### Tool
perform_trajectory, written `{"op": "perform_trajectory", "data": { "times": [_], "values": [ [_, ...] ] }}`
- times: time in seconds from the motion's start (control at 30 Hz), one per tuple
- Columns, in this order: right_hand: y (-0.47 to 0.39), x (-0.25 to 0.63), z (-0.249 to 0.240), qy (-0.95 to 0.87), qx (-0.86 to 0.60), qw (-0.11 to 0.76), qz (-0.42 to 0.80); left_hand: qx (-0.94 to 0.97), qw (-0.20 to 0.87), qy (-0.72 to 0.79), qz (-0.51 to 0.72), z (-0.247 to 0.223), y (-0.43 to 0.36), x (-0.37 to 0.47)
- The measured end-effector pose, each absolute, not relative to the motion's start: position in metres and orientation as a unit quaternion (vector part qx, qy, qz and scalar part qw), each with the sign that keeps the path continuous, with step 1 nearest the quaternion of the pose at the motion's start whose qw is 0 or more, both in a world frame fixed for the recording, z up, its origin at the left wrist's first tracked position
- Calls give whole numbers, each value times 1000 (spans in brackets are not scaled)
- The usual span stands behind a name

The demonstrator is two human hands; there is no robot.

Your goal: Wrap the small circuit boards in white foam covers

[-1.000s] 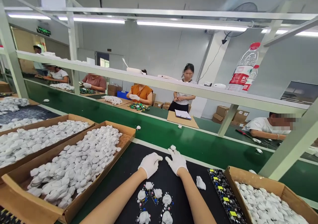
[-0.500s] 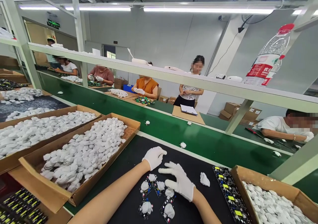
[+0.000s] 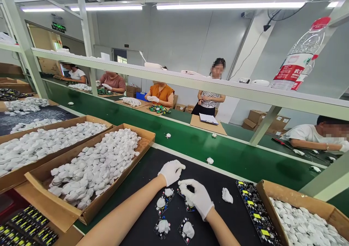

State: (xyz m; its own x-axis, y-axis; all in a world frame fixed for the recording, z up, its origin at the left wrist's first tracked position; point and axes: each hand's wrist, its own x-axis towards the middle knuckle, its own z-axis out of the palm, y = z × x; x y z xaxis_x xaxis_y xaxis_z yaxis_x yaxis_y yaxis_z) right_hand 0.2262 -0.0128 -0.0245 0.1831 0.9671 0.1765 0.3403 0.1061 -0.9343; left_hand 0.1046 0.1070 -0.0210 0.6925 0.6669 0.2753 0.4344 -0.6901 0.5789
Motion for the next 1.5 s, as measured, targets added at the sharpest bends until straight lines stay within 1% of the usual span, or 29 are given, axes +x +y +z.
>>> {"op": "perform_trajectory", "data": {
  "times": [0.17, 0.3, 0.43, 0.63, 0.77, 0.9, 1.0, 1.23, 1.5],
  "values": [
    [-9, 233, -23, -493, -568, 563, 341, 895, 301, 229, 237, -22, 109, 104],
    [-9, 242, -24, -442, -559, 620, 329, 897, 346, 177, 211, -22, 112, 101],
    [-10, 247, -25, -427, -541, 645, 331, 901, 350, 151, 206, -25, 111, 99],
    [-9, 250, -31, -437, -517, 628, 384, 918, 308, 135, 210, -24, 106, 101],
    [-10, 252, -32, -432, -515, 632, 386, 928, 261, 169, 207, -19, 102, 102],
    [-9, 255, -29, -411, -484, 623, 458, 926, 252, 174, 222, -21, 102, 103],
    [-7, 255, -26, -394, -491, 599, 494, 925, 246, 163, 239, -22, 102, 103],
    [-5, 255, -20, -409, -508, 573, 496, 943, 179, 170, 225, -15, 96, 104],
    [-6, 253, -24, -408, -507, 607, 457, 948, 139, 146, 245, -20, 94, 106]
  ]
}}
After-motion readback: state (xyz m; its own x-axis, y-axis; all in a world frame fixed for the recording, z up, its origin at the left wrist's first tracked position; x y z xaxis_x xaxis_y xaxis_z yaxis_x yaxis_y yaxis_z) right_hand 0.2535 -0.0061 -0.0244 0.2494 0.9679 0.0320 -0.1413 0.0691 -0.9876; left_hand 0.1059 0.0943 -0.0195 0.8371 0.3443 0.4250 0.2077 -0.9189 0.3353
